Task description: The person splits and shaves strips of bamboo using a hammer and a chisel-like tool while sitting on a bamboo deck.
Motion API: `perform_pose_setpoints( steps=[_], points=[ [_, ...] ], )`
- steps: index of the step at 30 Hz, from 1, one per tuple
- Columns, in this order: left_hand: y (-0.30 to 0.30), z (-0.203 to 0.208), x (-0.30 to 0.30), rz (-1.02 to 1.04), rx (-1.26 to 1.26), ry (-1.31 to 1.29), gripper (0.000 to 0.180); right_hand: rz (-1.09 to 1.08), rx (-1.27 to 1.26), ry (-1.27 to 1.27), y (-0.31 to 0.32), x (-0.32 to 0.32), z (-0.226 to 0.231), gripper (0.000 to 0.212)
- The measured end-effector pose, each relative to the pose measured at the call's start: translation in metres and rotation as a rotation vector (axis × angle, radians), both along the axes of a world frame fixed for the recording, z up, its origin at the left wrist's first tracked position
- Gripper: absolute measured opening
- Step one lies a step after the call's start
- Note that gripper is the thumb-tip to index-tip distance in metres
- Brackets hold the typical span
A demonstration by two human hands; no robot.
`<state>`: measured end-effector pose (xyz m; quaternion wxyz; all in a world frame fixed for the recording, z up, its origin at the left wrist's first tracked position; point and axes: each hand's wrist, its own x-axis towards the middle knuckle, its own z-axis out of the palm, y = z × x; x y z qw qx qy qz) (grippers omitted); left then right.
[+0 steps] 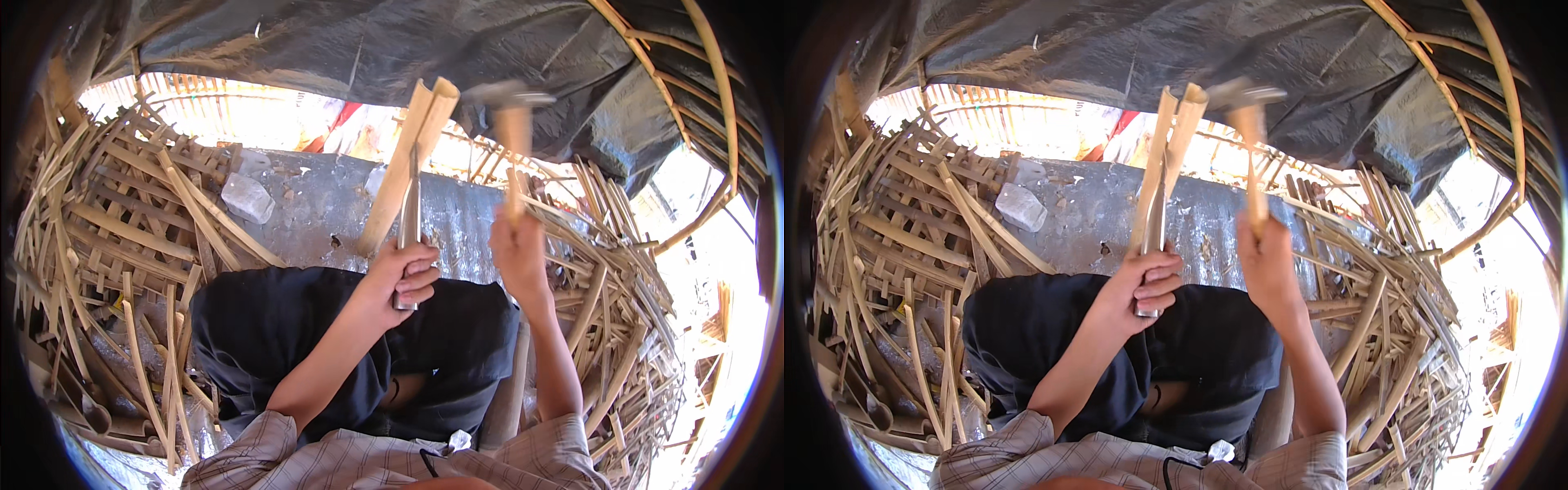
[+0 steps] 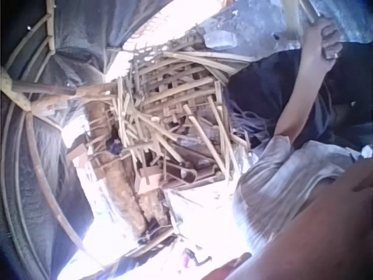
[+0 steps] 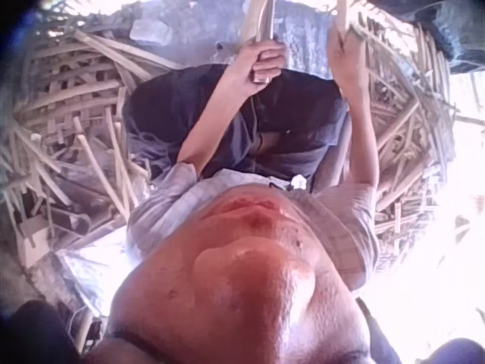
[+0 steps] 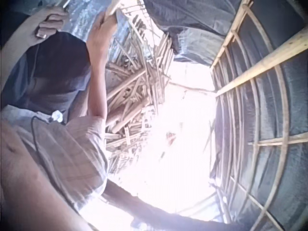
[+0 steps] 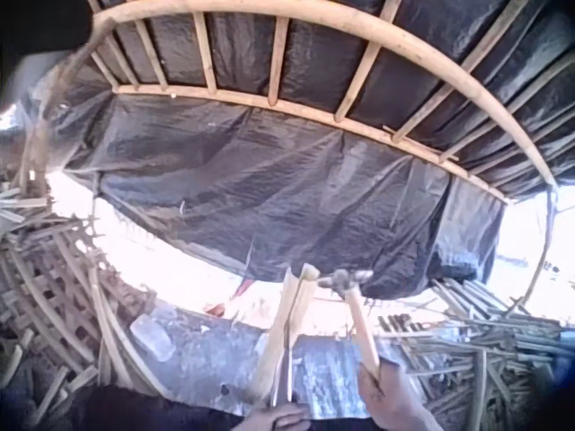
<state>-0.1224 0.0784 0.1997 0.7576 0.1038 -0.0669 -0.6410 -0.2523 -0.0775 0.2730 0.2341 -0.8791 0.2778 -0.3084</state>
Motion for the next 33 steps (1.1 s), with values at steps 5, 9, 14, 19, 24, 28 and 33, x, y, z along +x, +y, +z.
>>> perform_pose_setpoints(
  steps=[5,9,14,19,24,28,33],
  points=[
    [0.01,0.002,0.013,0.044,-0.012,0.007,0.006,0.097,-0.013,0.209,0.008,-0.003,0.007,0.033],
    [0.006,-0.003,0.007,0.033,-0.016,-0.008,0.006,0.072,0.219,-0.109,0.016,-0.006,0.006,0.032],
    [0.0,-0.006,0.007,0.004,0.016,0.007,0.006,0.142,-0.038,0.205,0.011,-0.002,-0.002,0.036],
    [0.005,-0.003,0.005,0.035,0.004,-0.034,0.005,0.196,0.019,0.046,0.046,-0.002,0.051,0.027],
    [0.001,-0.005,0.006,-0.002,-0.048,-0.007,0.005,0.051,0.091,-0.107,0.029,0.001,0.007,0.026],
    [0.01,-0.009,0.011,0.029,-0.032,0.024,0.007,0.035,0.644,0.253,0.03,-0.008,0.011,0.029],
    [0.007,-0.002,0.01,0.029,-0.008,-0.03,0.017,0.051,0.226,-0.085,0.02,-0.012,0.017,0.03]
  ],
)
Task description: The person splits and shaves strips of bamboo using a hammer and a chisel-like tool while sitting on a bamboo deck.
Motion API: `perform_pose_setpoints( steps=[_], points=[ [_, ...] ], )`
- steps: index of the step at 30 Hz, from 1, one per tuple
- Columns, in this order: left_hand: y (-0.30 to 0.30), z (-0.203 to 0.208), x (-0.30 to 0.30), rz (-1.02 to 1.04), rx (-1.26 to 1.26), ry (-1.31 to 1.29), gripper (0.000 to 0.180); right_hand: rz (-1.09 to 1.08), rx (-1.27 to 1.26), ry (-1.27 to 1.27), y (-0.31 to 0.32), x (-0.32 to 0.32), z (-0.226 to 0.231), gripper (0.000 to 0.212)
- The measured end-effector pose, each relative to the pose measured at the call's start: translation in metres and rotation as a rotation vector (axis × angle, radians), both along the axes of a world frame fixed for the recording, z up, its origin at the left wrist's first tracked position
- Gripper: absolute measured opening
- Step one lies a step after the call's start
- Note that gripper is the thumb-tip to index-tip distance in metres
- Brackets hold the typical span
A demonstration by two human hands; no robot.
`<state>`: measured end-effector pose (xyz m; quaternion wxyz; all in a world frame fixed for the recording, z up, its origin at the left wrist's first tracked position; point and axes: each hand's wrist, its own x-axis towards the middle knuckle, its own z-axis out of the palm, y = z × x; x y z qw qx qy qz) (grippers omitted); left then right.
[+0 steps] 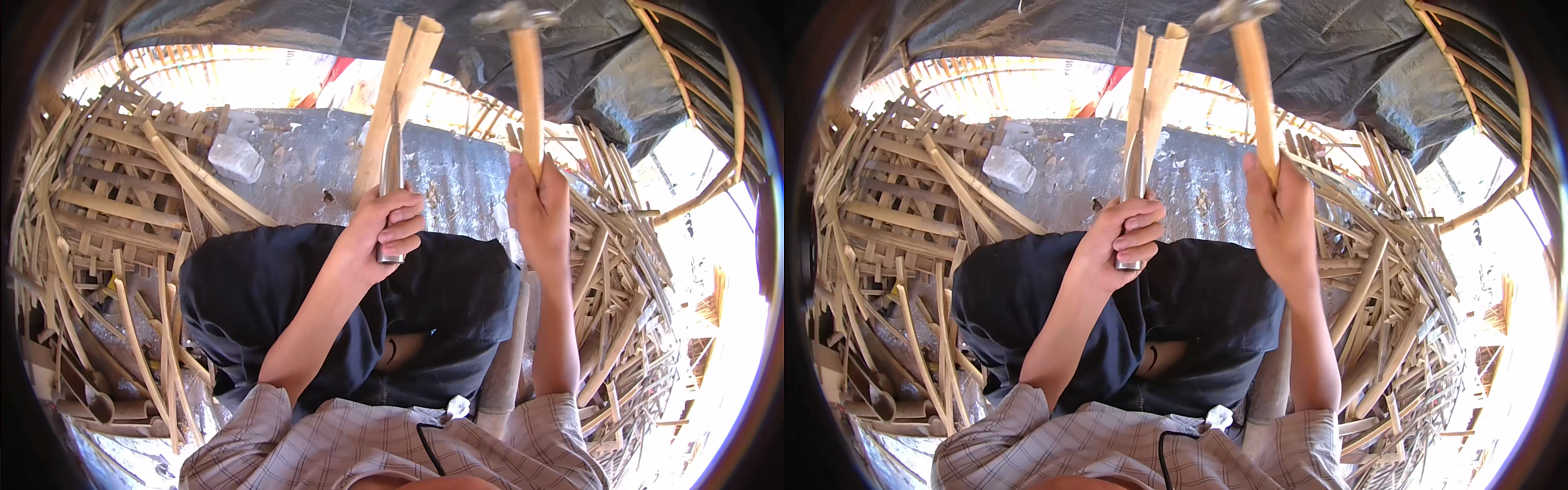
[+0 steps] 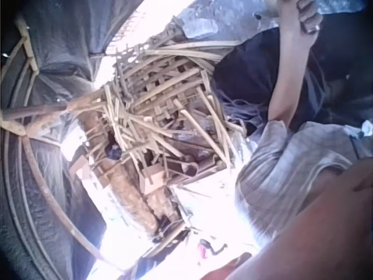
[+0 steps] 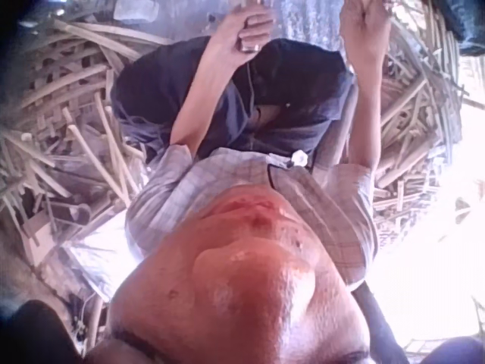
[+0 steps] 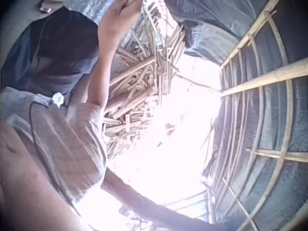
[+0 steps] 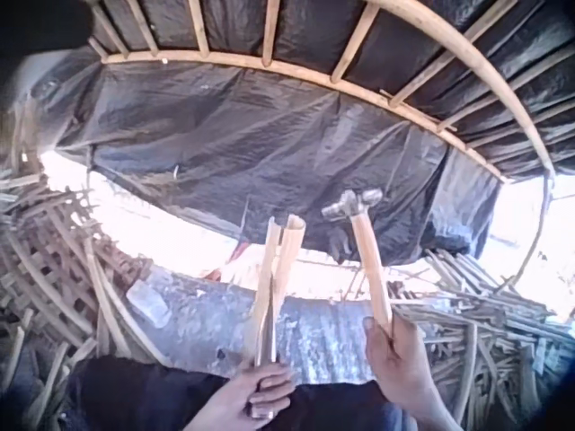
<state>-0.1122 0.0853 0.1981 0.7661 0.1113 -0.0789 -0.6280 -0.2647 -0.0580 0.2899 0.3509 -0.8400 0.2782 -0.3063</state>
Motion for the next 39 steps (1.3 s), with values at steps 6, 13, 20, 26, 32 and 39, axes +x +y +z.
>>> perform_pose_setpoints(
  steps=[6,13,20,26,32,39],
  points=[
    [-0.005,-0.011,-0.002,-0.054,0.014,0.048,0.008,0.193,-0.312,0.4,0.0,0.012,-0.025,0.032],
    [-0.006,-0.011,-0.007,0.003,0.014,0.007,0.009,0.007,-0.075,0.074,0.027,0.005,0.006,0.033],
    [-0.008,-0.011,-0.009,0.026,0.037,0.011,0.009,0.048,-0.191,0.429,0.001,-0.002,0.013,0.036],
    [-0.012,-0.014,-0.012,0.008,0.043,-0.009,0.009,-0.001,0.075,-0.081,0.002,0.0,-0.007,0.037],
    [-0.01,-0.013,-0.008,0.054,0.045,0.012,0.011,0.114,-0.105,0.492,-0.041,-0.008,-0.023,0.045],
    [-0.014,-0.013,-0.013,0.006,0.065,0.004,0.012,-0.013,0.068,-0.004,-0.012,0.004,-0.033,0.043]
  ],
)
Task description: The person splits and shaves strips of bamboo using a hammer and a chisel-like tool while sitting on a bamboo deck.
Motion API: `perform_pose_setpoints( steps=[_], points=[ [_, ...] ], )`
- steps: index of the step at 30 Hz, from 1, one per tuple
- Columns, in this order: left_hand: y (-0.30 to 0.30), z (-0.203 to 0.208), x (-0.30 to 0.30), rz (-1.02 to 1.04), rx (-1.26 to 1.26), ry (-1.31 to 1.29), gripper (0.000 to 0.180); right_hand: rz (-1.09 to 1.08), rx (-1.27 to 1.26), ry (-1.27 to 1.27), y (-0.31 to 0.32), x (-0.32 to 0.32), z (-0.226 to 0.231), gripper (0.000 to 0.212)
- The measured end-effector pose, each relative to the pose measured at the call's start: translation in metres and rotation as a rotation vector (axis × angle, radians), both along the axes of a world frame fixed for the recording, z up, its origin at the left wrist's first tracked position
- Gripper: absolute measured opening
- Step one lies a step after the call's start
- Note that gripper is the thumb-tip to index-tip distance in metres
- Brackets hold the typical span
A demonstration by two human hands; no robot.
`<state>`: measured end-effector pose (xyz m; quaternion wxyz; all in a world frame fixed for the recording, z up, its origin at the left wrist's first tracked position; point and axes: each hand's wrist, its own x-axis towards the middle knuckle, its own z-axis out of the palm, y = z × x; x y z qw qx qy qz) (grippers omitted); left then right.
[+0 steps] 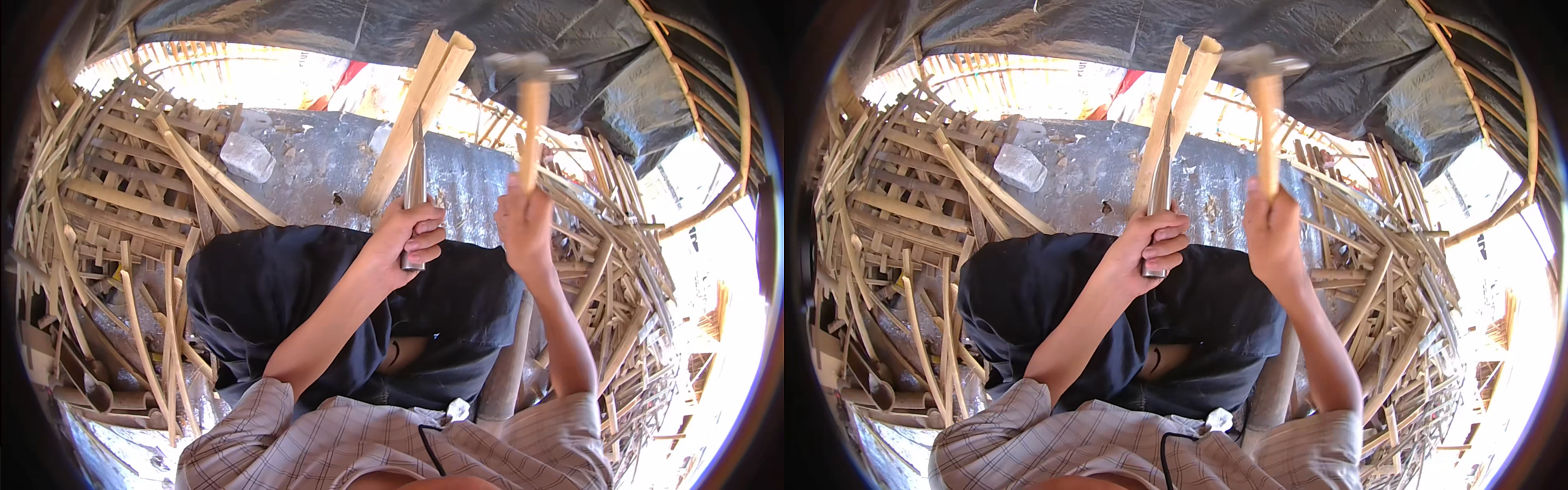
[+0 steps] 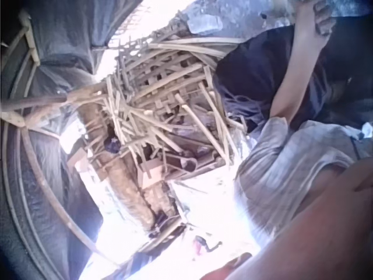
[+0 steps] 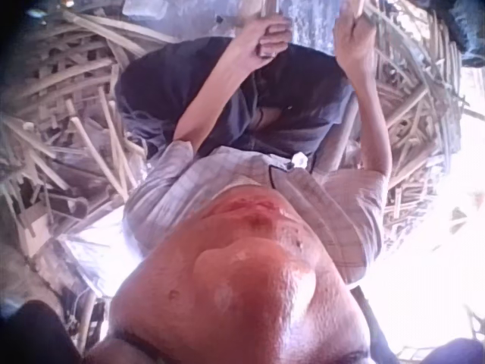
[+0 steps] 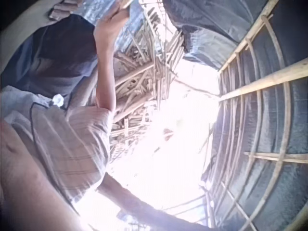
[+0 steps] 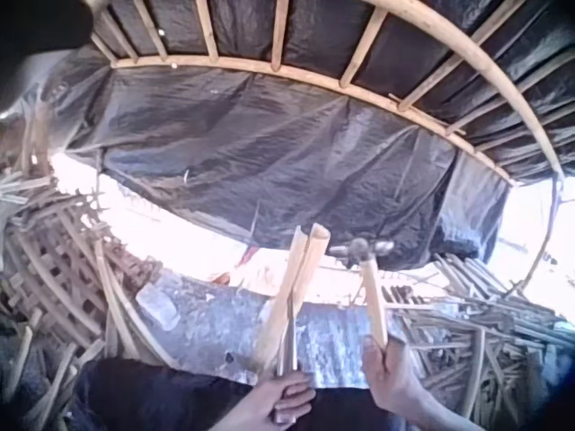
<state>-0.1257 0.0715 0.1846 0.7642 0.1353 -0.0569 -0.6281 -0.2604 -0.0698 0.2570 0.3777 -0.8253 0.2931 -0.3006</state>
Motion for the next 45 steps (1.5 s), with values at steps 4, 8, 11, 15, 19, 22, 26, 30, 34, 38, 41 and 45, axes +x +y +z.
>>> perform_pose_setpoints(
  steps=[4,8,11,15,19,22,26,30,34,38,41,45],
  points=[
    [-0.002,-0.004,-0.006,-0.006,0.011,0.005,0.012,0.073,-0.274,0.505,-0.009,-0.009,0.005,0.039],
    [-0.001,-0.005,-0.003,0.012,0.008,-0.05,0.012,0.026,-0.156,0.173,0.016,-0.012,0.061,0.039],
    [-0.003,-0.007,-0.002,-0.002,-0.01,-0.02,0.012,0.05,0.116,-0.209,0.017,0.0,0.029,0.039],
    [-0.006,-0.011,0.0,-0.023,0.007,-0.009,0.012,0.17,-0.595,0.365,-0.012,-0.01,-0.024,0.039],
    [-0.004,-0.006,0.0,0.012,0.017,-0.024,0.011,0.072,-0.193,0.47,-0.008,-0.008,0.056,0.039],
    [0.001,-0.009,0.005,0.022,0.013,-0.022,0.012,0.104,0.087,-0.093,-0.006,0.0,0.041,0.038],
    [-0.006,-0.008,0.001,-0.017,-0.02,0.024,0.013,0.151,-0.254,0.198,-0.023,-0.009,-0.013,0.04],
    [-0.007,-0.013,0.006,-0.002,0.005,-0.002,0.013,0.088,-0.237,0.448,-0.017,-0.005,0.013,0.041],
    [-0.003,-0.015,0.003,0.004,0.008,-0.023,0.014,0.046,-0.008,-0.113,0.002,0.001,0.029,0.046],
    [-0.008,-0.016,0.0,-0.03,0.007,0.014,0.018,0.081,-0.29,0.097,-0.018,-0.008,-0.028,0.044],
    [-0.005,-0.021,0.003,-0.022,0.041,-0.018,0.019,0.141,-0.418,0.363,-0.012,-0.008,-0.021,0.045],
    [-0.008,-0.018,0.003,-0.004,0.005,-0.02,0.02,0.067,-0.127,0.037,0.0,-0.007,0.013,0.048]
  ],
)
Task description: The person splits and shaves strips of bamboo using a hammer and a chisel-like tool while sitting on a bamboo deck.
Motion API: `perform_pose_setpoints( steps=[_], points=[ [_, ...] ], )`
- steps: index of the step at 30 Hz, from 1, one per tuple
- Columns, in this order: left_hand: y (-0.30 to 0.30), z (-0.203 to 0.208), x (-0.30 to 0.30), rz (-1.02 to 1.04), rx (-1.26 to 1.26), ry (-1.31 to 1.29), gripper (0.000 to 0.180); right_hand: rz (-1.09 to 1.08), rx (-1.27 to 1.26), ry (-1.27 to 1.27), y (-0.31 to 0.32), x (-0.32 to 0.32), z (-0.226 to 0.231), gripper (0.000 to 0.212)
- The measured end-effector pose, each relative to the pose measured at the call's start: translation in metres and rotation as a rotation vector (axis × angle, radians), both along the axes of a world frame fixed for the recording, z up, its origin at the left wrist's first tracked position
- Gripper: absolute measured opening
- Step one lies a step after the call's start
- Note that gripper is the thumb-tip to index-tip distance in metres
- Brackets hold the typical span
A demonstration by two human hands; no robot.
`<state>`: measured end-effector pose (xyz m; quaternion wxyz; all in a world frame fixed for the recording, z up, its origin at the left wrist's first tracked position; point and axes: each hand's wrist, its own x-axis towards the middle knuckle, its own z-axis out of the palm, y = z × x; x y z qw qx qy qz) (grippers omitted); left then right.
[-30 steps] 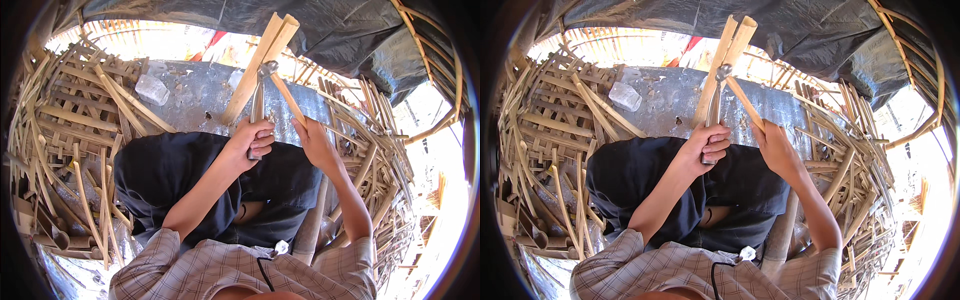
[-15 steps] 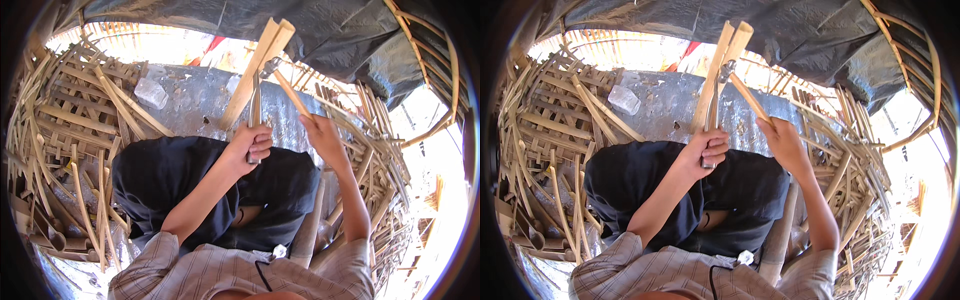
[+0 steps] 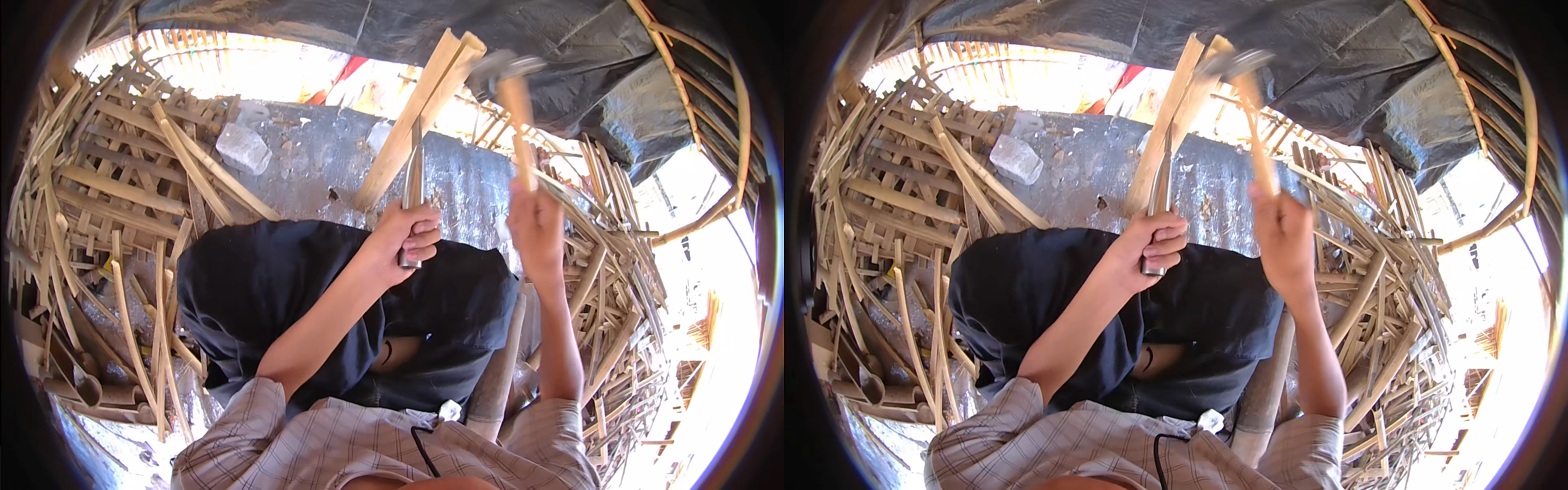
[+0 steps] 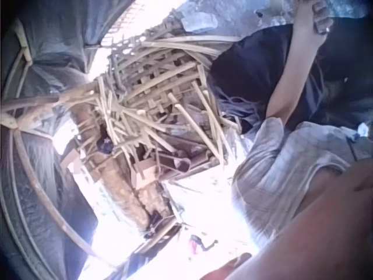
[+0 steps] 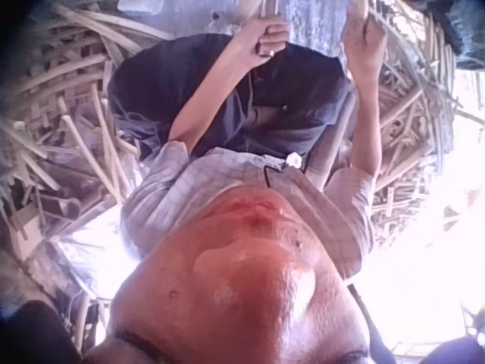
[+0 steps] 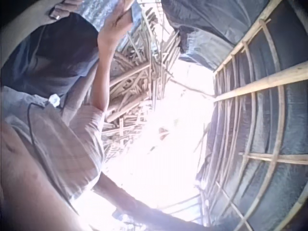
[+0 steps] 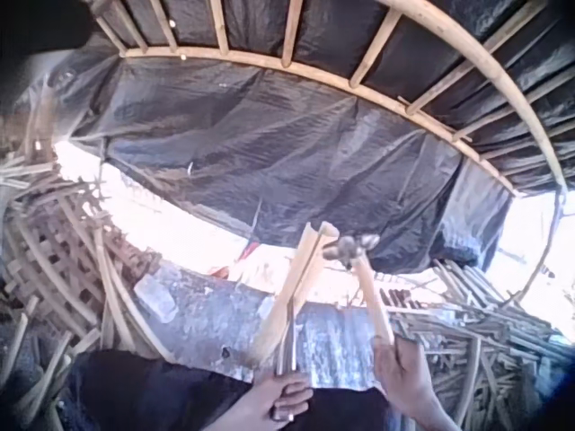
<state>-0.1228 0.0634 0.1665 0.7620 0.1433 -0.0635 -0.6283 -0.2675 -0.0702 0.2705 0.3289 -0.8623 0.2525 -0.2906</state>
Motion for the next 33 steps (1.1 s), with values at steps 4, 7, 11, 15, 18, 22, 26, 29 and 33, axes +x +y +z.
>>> perform_pose_setpoints(
  steps=[4,7,11,15,18,22,26,29,33],
  points=[
    [-0.002,0.0,-0.002,-0.036,-0.003,0.035,0.022,-0.145,0.302,-0.252,-0.006,0.008,-0.027,0.048],
    [-0.006,0.0,-0.002,-0.036,0.001,0.038,0.021,0.008,-0.166,0.151,-0.018,0.002,-0.051,0.042],
    [-0.002,0.002,0.003,-0.017,0.021,-0.007,0.019,-0.004,-0.214,0.212,-0.008,0.012,-0.005,0.04],
    [-0.003,-0.006,0.0,-0.033,-0.005,0.035,0.019,0.011,0.14,-0.305,-0.01,0.02,-0.012,0.049],
    [-0.006,-0.004,0.001,-0.027,0.037,0.021,0.022,-0.044,-0.036,-0.085,-0.033,0.01,-0.068,0.048],
    [0.002,-0.01,0.008,0.011,0.027,0.056,0.024,-0.019,-0.168,0.363,-0.027,0.004,-0.047,0.041],
    [0.001,-0.007,0.01,-0.008,0.01,0.052,0.026,-0.107,0.027,0.085,-0.015,0.008,-0.021,0.048],
    [-0.006,-0.007,0.003,-0.031,0.024,0.053,0.026,-0.167,0.12,-0.051,-0.022,0.011,-0.052,0.048],
    [-0.006,-0.014,0.001,-0.054,0.087,0.026,0.022,0.014,-0.212,0.408,-0.019,0.008,-0.049,0.038]
  ],
)
